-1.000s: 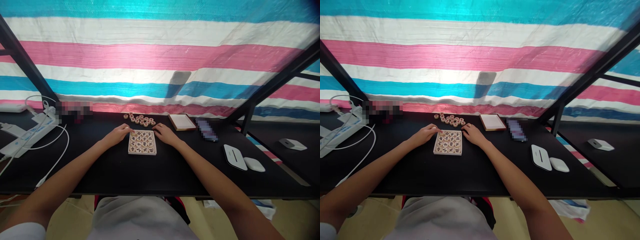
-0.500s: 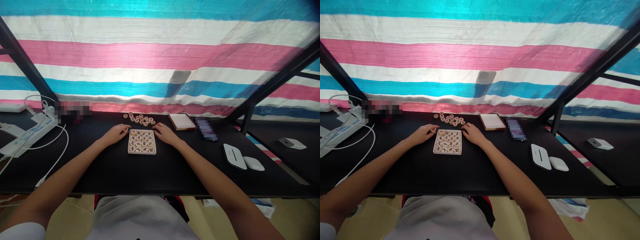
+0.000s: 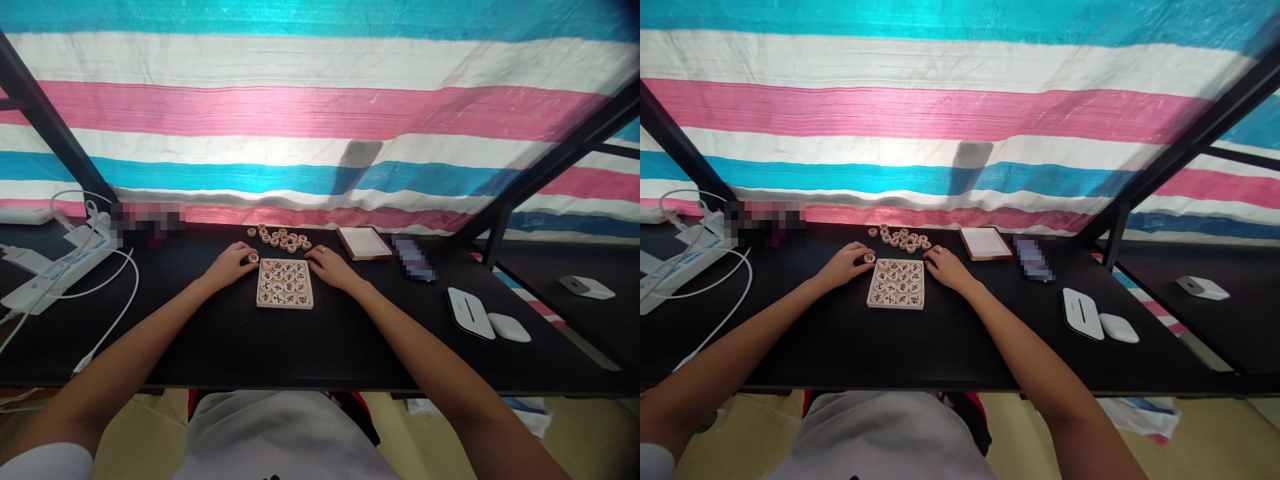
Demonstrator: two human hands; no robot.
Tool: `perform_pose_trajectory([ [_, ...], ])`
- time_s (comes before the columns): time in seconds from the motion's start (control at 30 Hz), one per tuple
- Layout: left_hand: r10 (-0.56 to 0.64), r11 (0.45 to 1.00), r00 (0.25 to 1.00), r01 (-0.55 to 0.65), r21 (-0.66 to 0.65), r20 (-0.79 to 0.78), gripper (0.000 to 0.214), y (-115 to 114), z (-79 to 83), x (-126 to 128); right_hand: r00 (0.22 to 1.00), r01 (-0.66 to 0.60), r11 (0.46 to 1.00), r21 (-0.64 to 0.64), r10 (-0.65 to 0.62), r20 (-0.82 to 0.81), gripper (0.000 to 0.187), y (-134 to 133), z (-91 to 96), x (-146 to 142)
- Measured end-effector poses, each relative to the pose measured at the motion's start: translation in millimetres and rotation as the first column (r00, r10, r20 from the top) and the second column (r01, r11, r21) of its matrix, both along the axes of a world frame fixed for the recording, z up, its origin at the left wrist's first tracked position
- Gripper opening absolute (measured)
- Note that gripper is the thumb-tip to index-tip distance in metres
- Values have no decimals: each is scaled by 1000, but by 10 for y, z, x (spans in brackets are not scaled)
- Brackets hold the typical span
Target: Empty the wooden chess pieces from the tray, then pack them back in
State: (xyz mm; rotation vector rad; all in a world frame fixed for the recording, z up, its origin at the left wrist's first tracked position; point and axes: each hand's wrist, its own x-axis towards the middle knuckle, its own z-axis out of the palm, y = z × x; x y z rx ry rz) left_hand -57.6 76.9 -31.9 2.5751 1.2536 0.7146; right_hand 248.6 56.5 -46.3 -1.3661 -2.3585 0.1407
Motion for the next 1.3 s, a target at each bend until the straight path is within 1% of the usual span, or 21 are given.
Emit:
perform_pose_trajectory([
  [0.07, 12, 1000, 1000, -12, -5, 12, 38, 12, -11, -2, 1000, 3, 1000, 4, -3, 2, 24, -4, 7, -6],
  [0.17, 25, 998, 999, -23, -60, 27, 40, 1, 5, 6, 1000, 9, 1000, 2, -9, 8, 24, -10, 22, -16],
  [0.27, 53, 989, 994, -40, -141, 95, 43, -29, 38, 20, 1000, 6, 1000, -3, -6, 11, 24, -15, 33, -22],
  [0.4, 130, 962, 970, -74, -263, 205, 45, -67, 93, 48, 1000, 7, 1000, -2, -7, 9, 24, -13, 30, -19],
  [0.47, 153, 948, 949, -62, -313, 274, 45, -78, 127, 63, 1000, 7, 1000, 2, -7, 10, 23, -9, 26, -17],
  [0.57, 157, 923, 916, -3, -386, 370, 44, -84, 171, 79, 1000, 5, 1000, 3, -5, 5, 23, -4, 20, -15],
  [0.67, 164, 904, 918, 7, -429, 362, 41, -76, 178, 78, 1000, 3, 1000, 0, -3, 3, 24, -1, 13, -12],
  [0.83, 186, 904, 921, -25, -428, 341, 46, -70, 140, 70, 1000, 2, 1000, 13, -2, -2, 24, 1, 1, -8],
  [0.9, 166, 911, 923, -9, -412, 348, 46, -87, 141, 78, 1000, 2, 1000, 11, -2, -2, 24, 0, 3, -10],
  [0.97, 120, 935, 925, 17, -355, 362, 44, -119, 154, 90, 1000, 3, 1000, 6, -3, 3, 23, -1, 7, -12],
  [1.03, 35, 966, 934, 60, -252, 356, 42, -163, 172, 103, 1000, 6, 1000, 0, -6, 4, 23, -2, 10, -13],
  [1.1, -94, 983, 950, 137, -124, 297, 37, -213, 189, 114, 1000, 5, 1000, -3, -5, 3, 23, -4, 13, -14],
  [1.13, -172, 979, 955, 193, -64, 240, 35, -237, 196, 118, 1000, 4, 1000, -2, -4, 1, 23, -5, 16, -15],
  [1.2, -311, 951, 946, 309, 33, 97, 30, -276, 204, 123, 1000, 0, 1000, 1, 0, -1, 23, -8, 21, -17],
  [1.23, -359, 932, 933, 357, 66, 24, 29, -290, 207, 125, 1000, 0, 1000, 2, 0, -1, 23, -10, 24, -19],
  [1.3, -405, 905, 911, 411, 110, -75, 28, -304, 211, 128, 1000, 2, 1000, 2, -2, -2, 23, -13, 31, -22],
])
